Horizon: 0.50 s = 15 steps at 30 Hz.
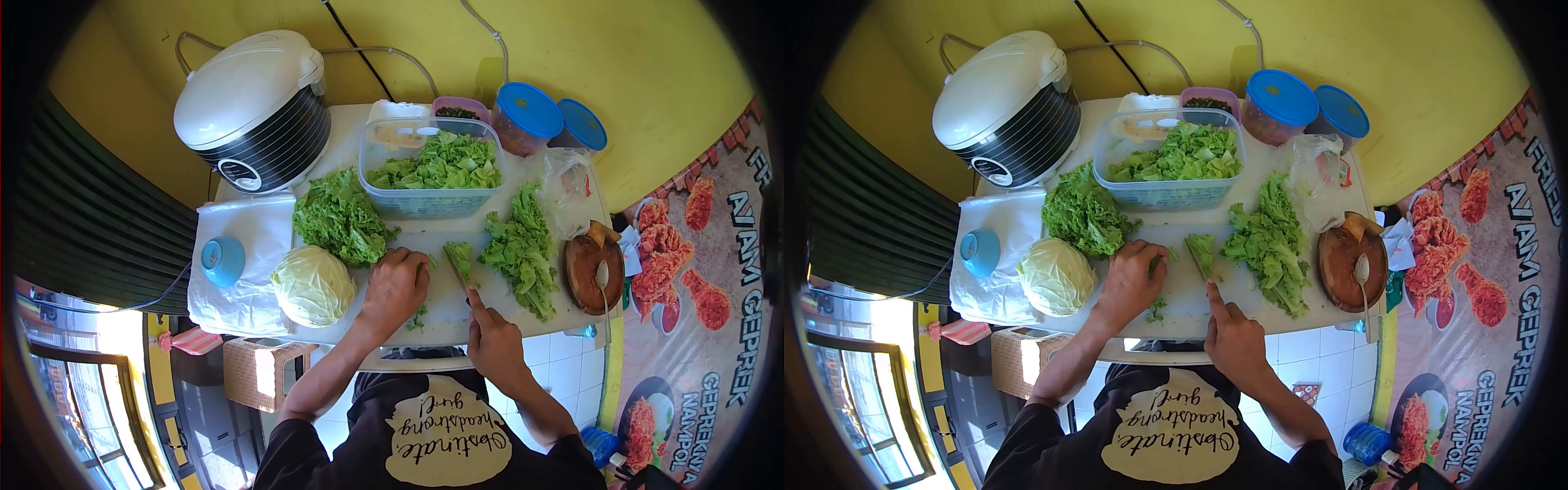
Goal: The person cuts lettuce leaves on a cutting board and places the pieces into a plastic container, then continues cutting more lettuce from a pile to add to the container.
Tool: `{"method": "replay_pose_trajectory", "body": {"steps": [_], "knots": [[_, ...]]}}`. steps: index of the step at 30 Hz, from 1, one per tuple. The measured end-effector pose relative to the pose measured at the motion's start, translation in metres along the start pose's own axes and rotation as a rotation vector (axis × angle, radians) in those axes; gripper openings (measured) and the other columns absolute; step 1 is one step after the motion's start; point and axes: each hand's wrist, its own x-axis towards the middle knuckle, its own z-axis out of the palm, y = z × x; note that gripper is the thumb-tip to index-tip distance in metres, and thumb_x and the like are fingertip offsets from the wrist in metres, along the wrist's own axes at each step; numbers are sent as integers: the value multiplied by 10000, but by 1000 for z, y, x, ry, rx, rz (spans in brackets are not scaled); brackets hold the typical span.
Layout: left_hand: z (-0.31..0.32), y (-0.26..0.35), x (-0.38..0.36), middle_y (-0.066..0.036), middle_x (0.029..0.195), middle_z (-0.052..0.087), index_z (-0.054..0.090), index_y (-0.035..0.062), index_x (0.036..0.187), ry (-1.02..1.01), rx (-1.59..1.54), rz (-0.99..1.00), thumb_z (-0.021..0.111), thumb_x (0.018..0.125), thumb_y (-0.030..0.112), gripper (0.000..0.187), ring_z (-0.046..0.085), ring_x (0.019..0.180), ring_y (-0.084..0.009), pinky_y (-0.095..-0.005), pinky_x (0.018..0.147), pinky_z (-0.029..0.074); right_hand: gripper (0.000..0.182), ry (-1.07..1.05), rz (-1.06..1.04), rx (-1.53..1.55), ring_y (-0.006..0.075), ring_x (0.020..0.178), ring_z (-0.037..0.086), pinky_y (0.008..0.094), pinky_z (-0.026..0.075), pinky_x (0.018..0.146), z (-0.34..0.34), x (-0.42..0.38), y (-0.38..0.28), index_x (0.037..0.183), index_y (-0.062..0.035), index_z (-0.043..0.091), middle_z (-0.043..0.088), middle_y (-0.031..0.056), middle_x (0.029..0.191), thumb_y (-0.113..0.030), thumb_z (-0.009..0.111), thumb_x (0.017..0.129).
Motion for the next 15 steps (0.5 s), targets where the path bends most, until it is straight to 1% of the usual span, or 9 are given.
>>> {"method": "replay_pose_trajectory", "body": {"steps": [2,3,5,6,8,12,14,15], "knots": [[1,-1,0,-161,898,698,721,29,1073,-35,-112,52,660,857,8,225,682,851,-365,-438,849,516,674,51,39,13,299,521,621,399,542,500,0,-2,1,1521,-59,462,646,123,775,-7,631,870],[2,0,1,-161,898,698,721,29,1073,-37,-112,54,660,857,8,225,682,851,-365,-438,849,516,674,53,41,14,299,521,621,399,542,500,-1,-2,1,1521,-59,462,646,123,775,-7,631,870],[5,2,2,-172,899,712,698,8,1174,-15,-217,48,629,876,-13,307,709,845,-352,-419,844,537,678,102,11,84,289,523,623,393,540,495,-3,-3,-2,1528,-57,451,652,115,780,6,620,874],[5,1,3,-172,899,712,698,8,1174,-17,-219,49,629,876,-13,307,709,845,-352,-419,844,537,678,102,13,83,289,523,623,393,540,495,-3,-3,-3,1528,-57,451,652,115,780,6,620,874],[7,-1,5,-183,927,708,666,-9,1226,-18,-217,-32,640,879,-24,348,725,835,-341,-404,802,564,693,49,-20,85,279,508,615,394,536,486,-1,-4,-4,1535,-68,445,651,107,774,-2,624,869],[4,-3,6,-197,980,702,648,-10,1235,-4,-191,-54,656,876,-32,360,728,844,-329,-399,754,578,697,16,-51,37,274,484,598,395,530,473,7,-5,-1,1534,-82,457,637,100,749,-19,631,862],[3,0,6,-227,1013,674,624,-5,1220,-3,-243,-105,626,867,-48,356,678,873,-424,-494,791,547,691,-13,-46,-5,277,469,587,401,526,468,5,-5,0,1527,-101,475,619,95,728,-34,634,857],[3,-1,6,-227,1013,674,624,-5,1220,-1,-244,-107,626,867,-48,356,678,873,-424,-494,791,547,691,-15,-48,-6,277,469,587,401,526,468,2,-4,0,1527,-101,475,619,95,728,-34,634,857]]}}
